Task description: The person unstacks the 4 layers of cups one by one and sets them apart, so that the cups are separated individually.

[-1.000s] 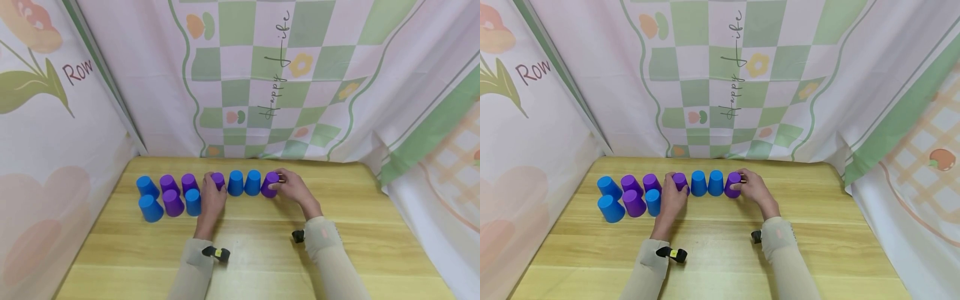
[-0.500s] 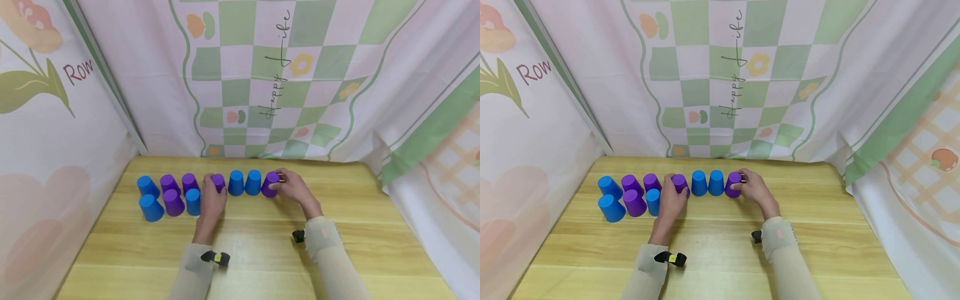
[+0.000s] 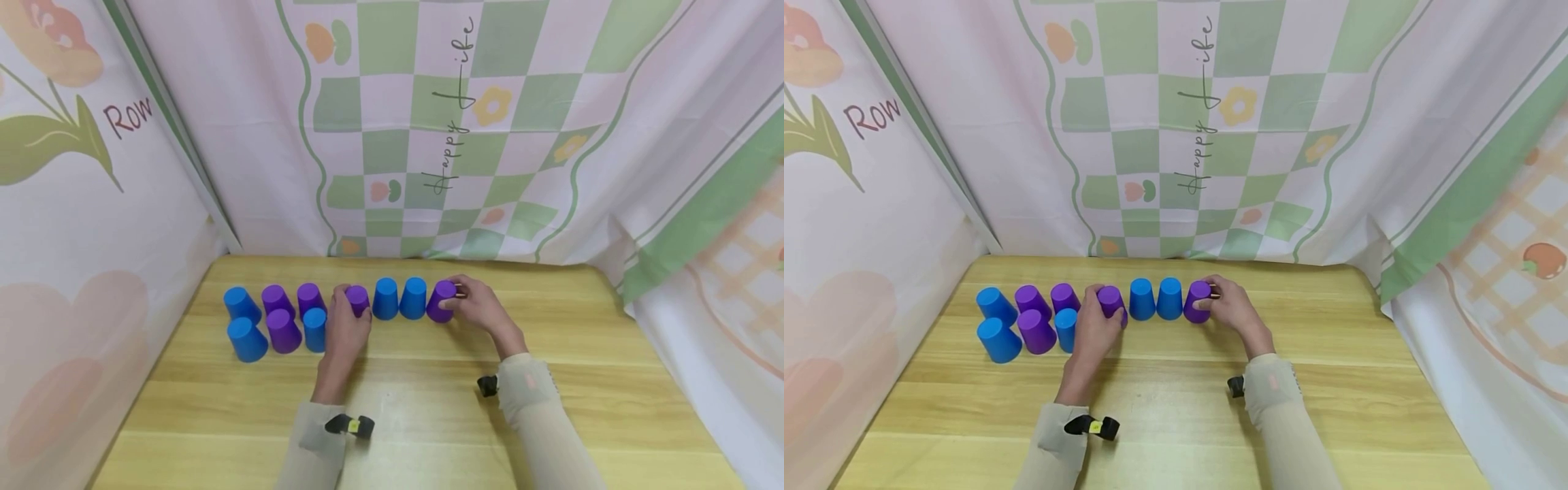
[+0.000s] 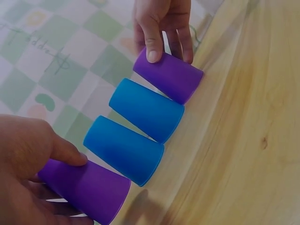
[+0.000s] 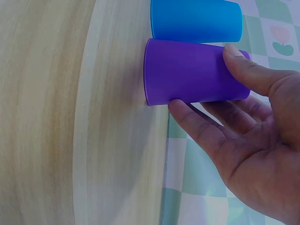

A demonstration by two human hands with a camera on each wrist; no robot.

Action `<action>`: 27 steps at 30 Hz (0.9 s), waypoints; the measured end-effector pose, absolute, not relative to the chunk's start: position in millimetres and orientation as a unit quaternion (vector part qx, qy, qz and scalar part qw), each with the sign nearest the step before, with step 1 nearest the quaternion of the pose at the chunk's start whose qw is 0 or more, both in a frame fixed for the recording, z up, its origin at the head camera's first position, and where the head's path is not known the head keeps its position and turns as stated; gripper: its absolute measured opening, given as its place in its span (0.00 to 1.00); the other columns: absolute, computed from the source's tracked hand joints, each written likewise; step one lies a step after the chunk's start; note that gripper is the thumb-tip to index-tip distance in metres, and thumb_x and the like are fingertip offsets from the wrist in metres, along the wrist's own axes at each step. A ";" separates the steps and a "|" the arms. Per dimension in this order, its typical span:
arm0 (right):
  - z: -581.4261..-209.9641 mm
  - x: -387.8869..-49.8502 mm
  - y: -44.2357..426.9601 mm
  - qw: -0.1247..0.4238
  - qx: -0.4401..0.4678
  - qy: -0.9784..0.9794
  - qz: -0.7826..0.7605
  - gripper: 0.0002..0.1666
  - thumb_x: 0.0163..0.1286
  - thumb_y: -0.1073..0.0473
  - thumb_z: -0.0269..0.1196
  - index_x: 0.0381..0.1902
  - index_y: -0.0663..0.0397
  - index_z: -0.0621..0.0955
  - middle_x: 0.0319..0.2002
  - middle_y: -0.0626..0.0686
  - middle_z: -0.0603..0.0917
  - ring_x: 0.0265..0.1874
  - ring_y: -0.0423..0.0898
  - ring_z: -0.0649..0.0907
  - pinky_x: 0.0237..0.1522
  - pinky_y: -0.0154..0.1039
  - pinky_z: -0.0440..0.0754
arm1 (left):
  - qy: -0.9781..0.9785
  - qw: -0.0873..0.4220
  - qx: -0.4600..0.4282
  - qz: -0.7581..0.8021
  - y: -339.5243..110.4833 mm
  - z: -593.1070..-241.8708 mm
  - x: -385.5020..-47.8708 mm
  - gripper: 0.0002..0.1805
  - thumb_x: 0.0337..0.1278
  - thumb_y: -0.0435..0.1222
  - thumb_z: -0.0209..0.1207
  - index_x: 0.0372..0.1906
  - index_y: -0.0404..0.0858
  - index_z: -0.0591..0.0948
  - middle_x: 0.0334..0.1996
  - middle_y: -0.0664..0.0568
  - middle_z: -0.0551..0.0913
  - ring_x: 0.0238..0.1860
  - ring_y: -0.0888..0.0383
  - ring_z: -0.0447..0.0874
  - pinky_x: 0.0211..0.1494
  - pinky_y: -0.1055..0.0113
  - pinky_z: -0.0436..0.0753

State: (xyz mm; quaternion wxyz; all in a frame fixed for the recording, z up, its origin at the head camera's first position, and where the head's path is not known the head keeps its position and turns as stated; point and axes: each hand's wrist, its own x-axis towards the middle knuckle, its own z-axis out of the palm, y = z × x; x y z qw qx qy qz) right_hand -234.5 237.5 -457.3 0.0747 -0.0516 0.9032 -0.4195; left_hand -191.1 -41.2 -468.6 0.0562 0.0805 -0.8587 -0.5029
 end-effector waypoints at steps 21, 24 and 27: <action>-457.9 -236.1 237.6 0.071 -0.053 0.905 -0.416 0.31 0.72 0.55 0.70 0.69 0.58 0.76 0.64 0.67 0.82 0.65 0.65 0.81 0.65 0.60 0.82 | -0.864 0.059 0.025 -0.500 -51.2 -436.8 -173.2 0.31 0.62 0.31 0.70 0.69 0.35 0.74 0.63 0.40 0.82 0.65 0.42 0.81 0.71 0.45 0.80; -458.3 -236.2 237.7 0.072 -0.054 0.906 -0.415 0.31 0.72 0.56 0.69 0.69 0.59 0.76 0.64 0.68 0.82 0.65 0.65 0.81 0.65 0.60 0.82 | -0.866 0.050 0.026 -0.497 -51.3 -431.7 -169.8 0.31 0.62 0.31 0.70 0.69 0.36 0.74 0.64 0.40 0.81 0.66 0.42 0.81 0.72 0.45 0.80; -458.3 -235.6 238.0 0.072 -0.055 0.906 -0.414 0.31 0.73 0.56 0.69 0.69 0.59 0.75 0.64 0.68 0.82 0.66 0.65 0.81 0.65 0.60 0.82 | -0.867 0.042 0.026 -0.496 -51.5 -428.8 -166.8 0.31 0.62 0.31 0.70 0.69 0.36 0.74 0.64 0.40 0.81 0.66 0.42 0.81 0.72 0.44 0.80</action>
